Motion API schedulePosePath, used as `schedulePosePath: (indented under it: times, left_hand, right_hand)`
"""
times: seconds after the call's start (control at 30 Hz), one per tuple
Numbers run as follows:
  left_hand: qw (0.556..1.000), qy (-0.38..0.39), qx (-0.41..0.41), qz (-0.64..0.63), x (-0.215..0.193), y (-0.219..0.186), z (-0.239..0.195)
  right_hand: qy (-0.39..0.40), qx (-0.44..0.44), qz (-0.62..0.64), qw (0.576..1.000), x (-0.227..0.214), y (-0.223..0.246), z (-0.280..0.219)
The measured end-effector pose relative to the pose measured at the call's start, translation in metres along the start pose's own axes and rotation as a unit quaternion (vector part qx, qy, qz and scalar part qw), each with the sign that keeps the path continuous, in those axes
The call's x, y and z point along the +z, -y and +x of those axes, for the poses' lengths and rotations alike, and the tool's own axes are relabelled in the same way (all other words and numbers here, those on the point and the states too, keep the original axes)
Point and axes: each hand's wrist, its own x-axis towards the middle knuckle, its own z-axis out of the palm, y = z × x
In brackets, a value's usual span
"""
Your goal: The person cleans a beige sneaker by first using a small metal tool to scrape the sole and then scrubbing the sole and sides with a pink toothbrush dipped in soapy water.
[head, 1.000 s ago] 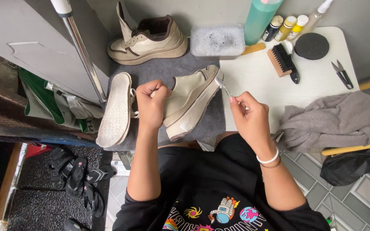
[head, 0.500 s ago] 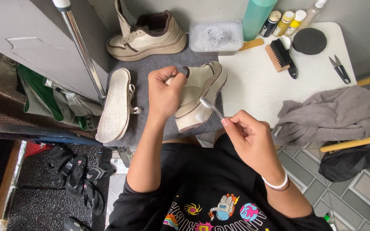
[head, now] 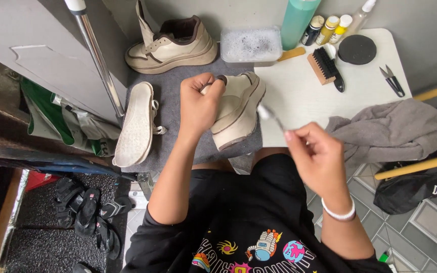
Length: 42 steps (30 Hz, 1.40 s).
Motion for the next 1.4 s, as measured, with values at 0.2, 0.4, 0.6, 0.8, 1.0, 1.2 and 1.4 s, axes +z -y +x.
schedulePosePath:
  times: [0.2,0.4,0.6,0.8,1.0,1.2,1.4]
  left_hand:
    - [0.999,-0.034,-0.036,-0.001,-0.018,0.02,0.001]
    - [0.995,-0.076,-0.05,-0.036,-0.022,0.02,0.004]
    - [0.992,-0.11,-0.063,-0.029,-0.025,0.027,0.007]
    - [0.992,-0.108,-0.057,-0.016,-0.026,0.03,0.007]
    - [0.992,-0.11,-0.065,-0.015,-0.027,0.033,0.008]
    - [0.991,-0.114,-0.063,-0.029,-0.022,0.023,0.007]
    - [0.99,-0.106,-0.068,-0.056,-0.014,0.018,0.011]
  right_hand:
    - [-0.066,0.063,0.036,0.995,0.04,-0.105,0.021]
    - [-0.062,0.073,0.014,0.995,0.072,-0.071,0.003]
    - [-0.034,0.109,0.042,0.993,0.077,-0.046,-0.013]
    - [-0.021,0.112,0.043,0.993,0.068,-0.023,-0.014]
    - [-0.013,0.048,0.024,0.998,0.058,0.009,-0.015]
    - [-0.03,-0.04,-0.079,0.996,0.06,0.023,-0.022]
    - [-0.012,-0.2,-0.202,0.959,0.051,0.033,-0.017]
